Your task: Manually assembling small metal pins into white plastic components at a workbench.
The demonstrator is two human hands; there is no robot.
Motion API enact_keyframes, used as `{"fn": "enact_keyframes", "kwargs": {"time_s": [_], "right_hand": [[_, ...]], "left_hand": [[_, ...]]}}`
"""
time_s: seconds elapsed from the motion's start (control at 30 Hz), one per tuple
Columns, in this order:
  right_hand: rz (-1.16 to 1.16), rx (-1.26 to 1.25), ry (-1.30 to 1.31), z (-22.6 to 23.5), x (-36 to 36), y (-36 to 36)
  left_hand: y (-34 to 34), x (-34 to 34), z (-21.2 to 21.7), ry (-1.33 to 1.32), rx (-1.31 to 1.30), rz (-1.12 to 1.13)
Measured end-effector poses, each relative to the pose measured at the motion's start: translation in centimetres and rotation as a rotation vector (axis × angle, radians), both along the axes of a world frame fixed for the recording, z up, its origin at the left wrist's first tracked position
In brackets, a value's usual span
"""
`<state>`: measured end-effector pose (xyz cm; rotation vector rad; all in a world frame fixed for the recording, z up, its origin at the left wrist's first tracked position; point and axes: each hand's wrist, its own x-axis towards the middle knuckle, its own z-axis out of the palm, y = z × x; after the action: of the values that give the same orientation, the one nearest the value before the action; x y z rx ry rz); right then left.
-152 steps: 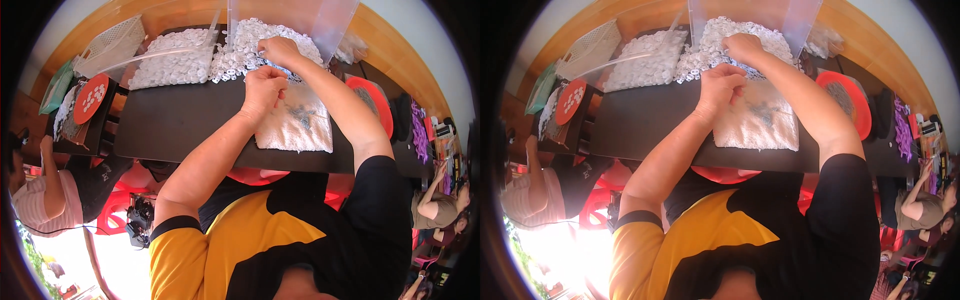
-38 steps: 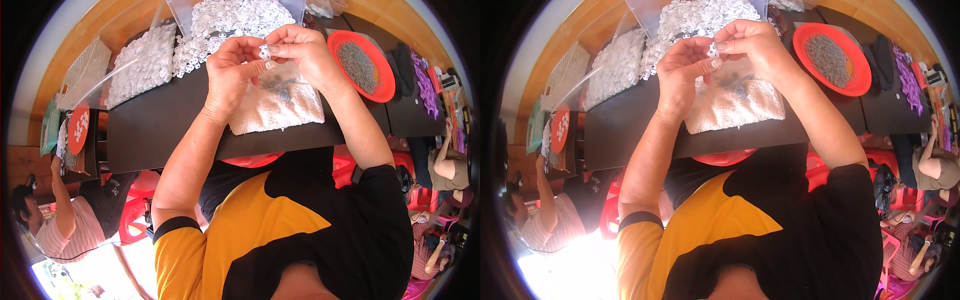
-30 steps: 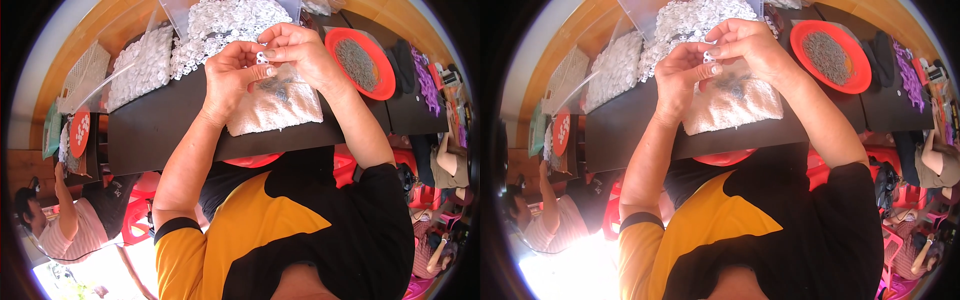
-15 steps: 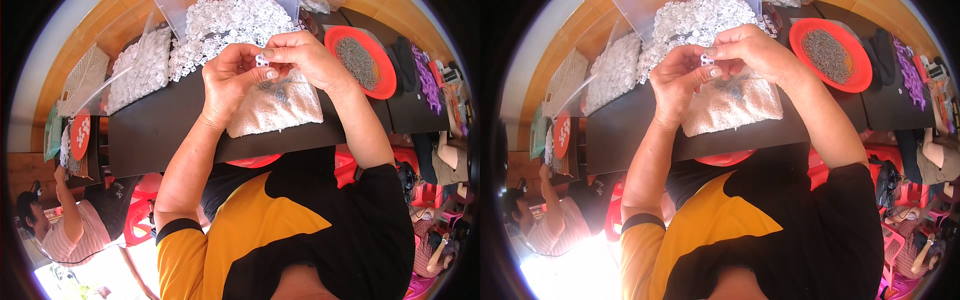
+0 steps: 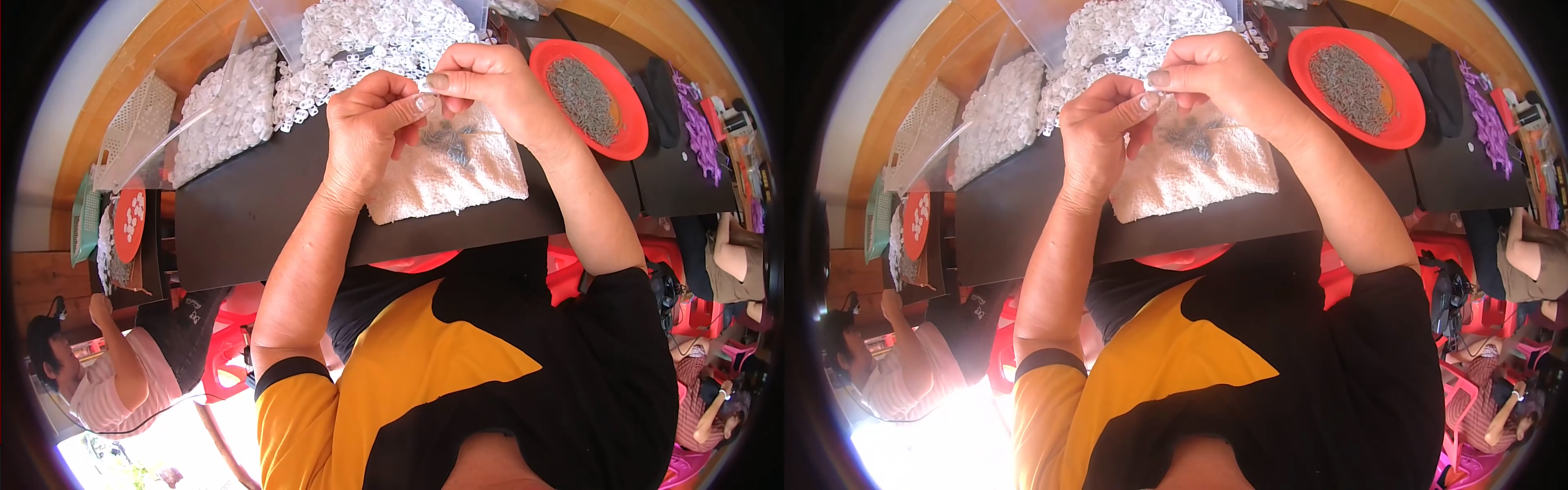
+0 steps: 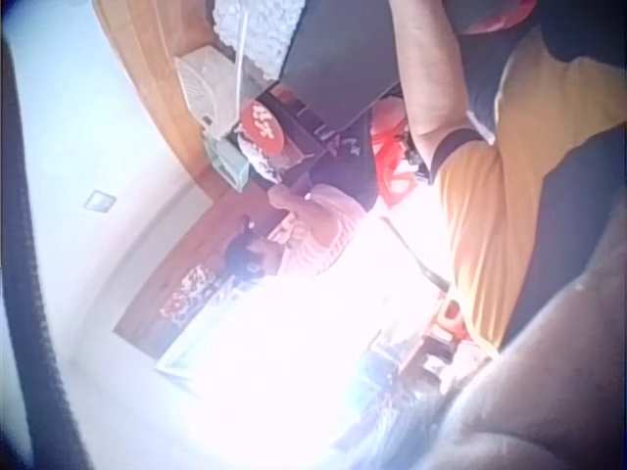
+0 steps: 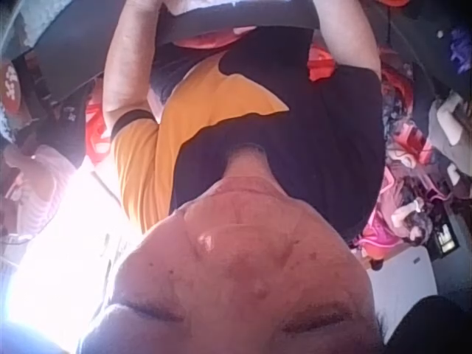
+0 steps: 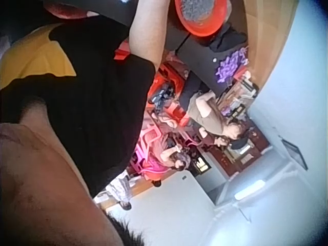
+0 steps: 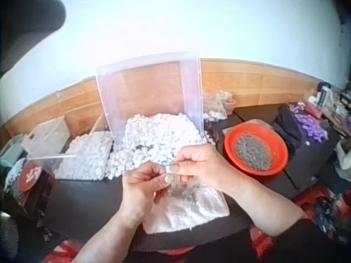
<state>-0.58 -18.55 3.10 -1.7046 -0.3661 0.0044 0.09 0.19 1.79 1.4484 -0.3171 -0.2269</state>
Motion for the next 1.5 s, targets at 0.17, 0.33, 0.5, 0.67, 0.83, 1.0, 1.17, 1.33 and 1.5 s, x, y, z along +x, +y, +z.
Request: {"fn": "enact_keyframes", "kwargs": {"time_s": [0.17, 0.33, 0.5, 0.67, 0.83, 1.0, 1.17, 1.33, 1.5], "right_hand": [[0.069, -0.119, -0.108, -0.2, 0.0, -0.3], [0.031, 0.009, -0.030, 0.2, -0.1, -0.1], [0.041, 0.028, 0.010, 0.2, -0.2, -0.1], [0.049, 0.076, 0.104, 0.0, -0.1, 0.0], [0.083, 0.063, 0.086, -0.2, 0.1, -0.2], [0.090, 0.084, 0.133, 0.1, -0.1, -0.2], [0.117, 0.064, 0.136, -0.1, 0.0, -0.4], [0.160, 0.076, 0.152, 0.4, -0.4, -0.1], [0.178, 0.092, 0.167, 0.6, -0.7, -0.1]], "left_hand": [[0.4, 0.3, -0.1, -0.011, 0.071, -0.064], [-0.4, 0.2, -0.6, -0.109, -0.044, 0.009], [-0.3, 0.3, -1.1, -0.223, -0.035, 0.037], [-0.1, 0.1, -1.0, -0.232, -0.010, 0.024], [-0.4, -0.5, -0.7, -0.305, -0.058, -0.010], [-0.1, -0.5, -0.9, -0.349, 0.021, 0.037], [0.0, -0.3, -1.3, -0.395, 0.055, 0.044], [-0.3, -0.6, -1.2, -0.448, -0.060, 0.004], [-0.3, -0.8, -1.4, -0.540, -0.015, 0.032]]}}
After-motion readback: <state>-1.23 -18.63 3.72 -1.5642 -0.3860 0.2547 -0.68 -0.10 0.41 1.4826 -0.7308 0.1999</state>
